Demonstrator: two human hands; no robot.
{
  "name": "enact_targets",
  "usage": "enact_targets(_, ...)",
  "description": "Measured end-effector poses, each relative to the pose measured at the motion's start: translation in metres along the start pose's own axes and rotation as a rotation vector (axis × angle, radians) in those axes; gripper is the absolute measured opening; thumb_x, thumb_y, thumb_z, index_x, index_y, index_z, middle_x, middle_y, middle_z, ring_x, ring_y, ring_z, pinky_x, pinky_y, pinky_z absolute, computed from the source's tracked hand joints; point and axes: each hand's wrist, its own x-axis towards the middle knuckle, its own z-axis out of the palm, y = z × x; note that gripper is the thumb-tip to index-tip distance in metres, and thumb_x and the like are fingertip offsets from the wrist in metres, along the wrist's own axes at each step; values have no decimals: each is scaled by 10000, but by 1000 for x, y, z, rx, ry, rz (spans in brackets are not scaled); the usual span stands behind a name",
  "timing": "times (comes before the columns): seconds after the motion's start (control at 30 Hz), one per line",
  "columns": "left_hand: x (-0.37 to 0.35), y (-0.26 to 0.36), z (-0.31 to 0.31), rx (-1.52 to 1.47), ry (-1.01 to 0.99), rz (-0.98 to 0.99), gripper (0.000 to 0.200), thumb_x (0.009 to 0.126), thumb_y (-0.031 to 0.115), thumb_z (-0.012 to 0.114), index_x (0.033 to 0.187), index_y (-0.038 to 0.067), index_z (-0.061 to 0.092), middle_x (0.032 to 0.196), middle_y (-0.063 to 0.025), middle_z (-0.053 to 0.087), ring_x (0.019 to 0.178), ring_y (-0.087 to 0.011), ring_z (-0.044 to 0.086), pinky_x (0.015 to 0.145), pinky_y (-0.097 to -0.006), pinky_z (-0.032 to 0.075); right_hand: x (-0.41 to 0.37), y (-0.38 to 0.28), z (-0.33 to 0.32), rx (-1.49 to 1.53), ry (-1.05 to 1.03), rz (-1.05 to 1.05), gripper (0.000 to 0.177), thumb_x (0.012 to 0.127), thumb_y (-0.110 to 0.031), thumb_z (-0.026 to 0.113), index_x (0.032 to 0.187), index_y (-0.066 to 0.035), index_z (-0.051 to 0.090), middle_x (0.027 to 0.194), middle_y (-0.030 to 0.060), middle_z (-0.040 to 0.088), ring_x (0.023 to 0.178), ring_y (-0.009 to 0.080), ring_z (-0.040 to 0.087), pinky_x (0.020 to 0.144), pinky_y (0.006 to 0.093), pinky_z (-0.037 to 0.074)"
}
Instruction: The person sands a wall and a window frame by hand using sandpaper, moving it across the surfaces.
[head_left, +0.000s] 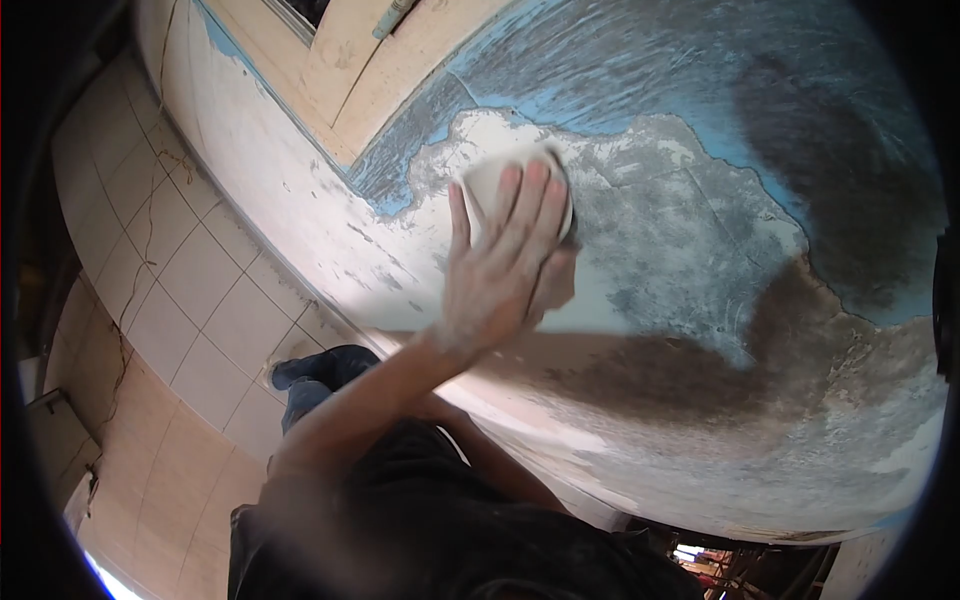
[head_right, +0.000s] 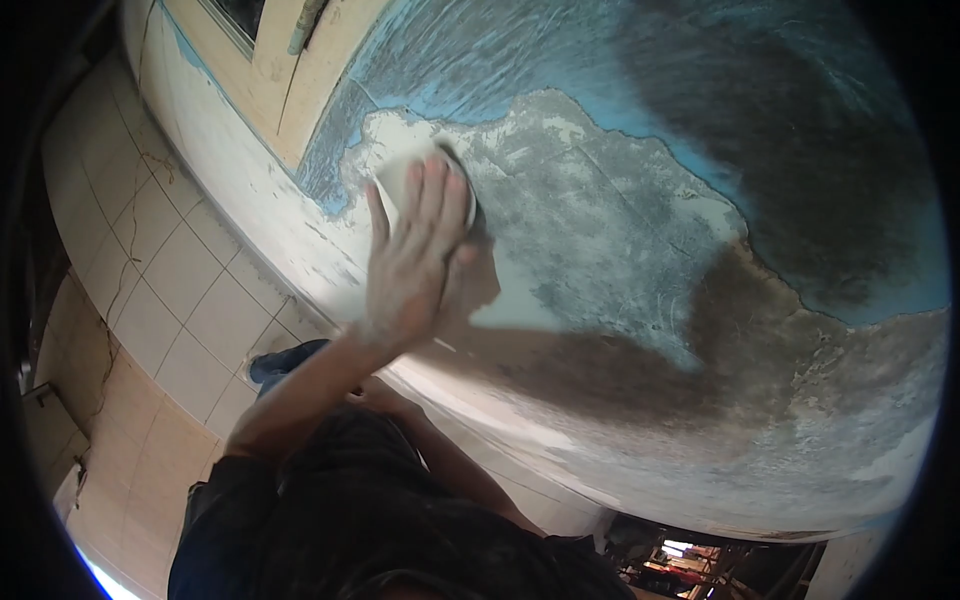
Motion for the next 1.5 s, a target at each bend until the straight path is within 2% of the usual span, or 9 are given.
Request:
enact_targets(0.07, 30, -4, -13, 25, 68, -11, 557, 934, 254, 416, 1419, 33, 256, 1483, -164, 218, 1381, -317, 175, 1061, -616, 65, 0, -46, -6, -186, -180, 246, 454, 930, -375, 493, 1191, -11, 563, 1267, 177, 498, 1177, 267, 454, 1016, 354, 335)
enact_targets(0.33, -5, 1, 2, -10, -35, 36, 581, 930, 194, 388, 1429, -13, 175, 1476, -236, 173, 1376, -388, 134, 1065, -599, 7, -11, -47, -1, -64, -85, 140, 389, 935, -322, 503, 1160, -19, 596, 1210, 145, 541, 1157, 248, 472, 1010, 336, 331)
enact_targets(0.53, 32, -2, -14, 12, 81, 2, 546, 931, 168, 378, 1418, -18, 215, 1480, -216, 184, 1379, -380, 133, 1067, -592, 1, 3, -26, -13, -42, -330, 320, 384, 908, -282, 547, 1163, 2, 586, 1296, 127, 501, 1210, 233, 435, 1003, 352, 345)
enact_targets(0.73, -14, 0, -6, 50, -69, -24, 562, 923, 241, 440, 1409, 13, 272, 1478, -159, 235, 1382, -307, 181, 1071, -595, 46, 12, 17, -8, -103, 79, -1, 503, 888, -252, 555, 1305, -4, 421, 1268, 179, 513, 1194, 281, 452, 1015, 363, 338)
enact_targets(1.03, 0, 1, 9, -8, 68, 10, 577, 939, 314, 403, 1422, 37, 252, 1486, -146, 221, 1388, -294, 165, 1053, -629, 54, 21, -6, 2, -59, -162, 57, 516, 868, -287, 591, 1273, 0, 451, 1234, 181, 519, 1142, 259, 485, 967, 373, 372)
enact_targets(1.13, -2, -1, 9, 74, 6, 37, 551, 941, 178, 356, 1434, 9, 177, 1491, -193, 168, 1388, -356, 116, 1059, -614, -12, 17, -24, -10, -99, -224, 28, 506, 868, -290, 597, 1259, 1, 463, 1206, 173, 539, 1113, 249, 505, 944, 370, 390)
enact_targets(1.17, 12, -5, 4, 117, 52, 7, 579, 934, 298, 418, 1419, 27, 253, 1477, -151, 244, 1387, -306, 166, 1047, -638, 53, 17, -33, -18, -130, -272, 32, 503, 867, -291, 599, 1255, 2, 467, 1197, 171, 545, 1104, 245, 512, 936, 368, 396)
enact_targets(1.27, 34, -4, 3, 72, 216, -23, 577, 924, 282, 436, 1414, 28, 268, 1475, -148, 251, 1383, -308, 182, 1041, -649, 49, 18, -44, -29, -194, -382, 35, 494, 867, -295, 604, 1242, 3, 479, 1170, 163, 564, 1075, 235, 532, 914, 365, 413)
enact_targets(1.5, -2, 1, 12, 133, 48, 13, 629, 904, 314, 476, 1427, 51, 246, 1479, -122, 254, 1380, -286, 195, 1045, -648, 25, 10, 29, 0, -26, 16, -115, 411, 873, -304, 608, 1133, 8, 547, 1019, 121, 634, 939, 193, 594, 824, 349, 459)
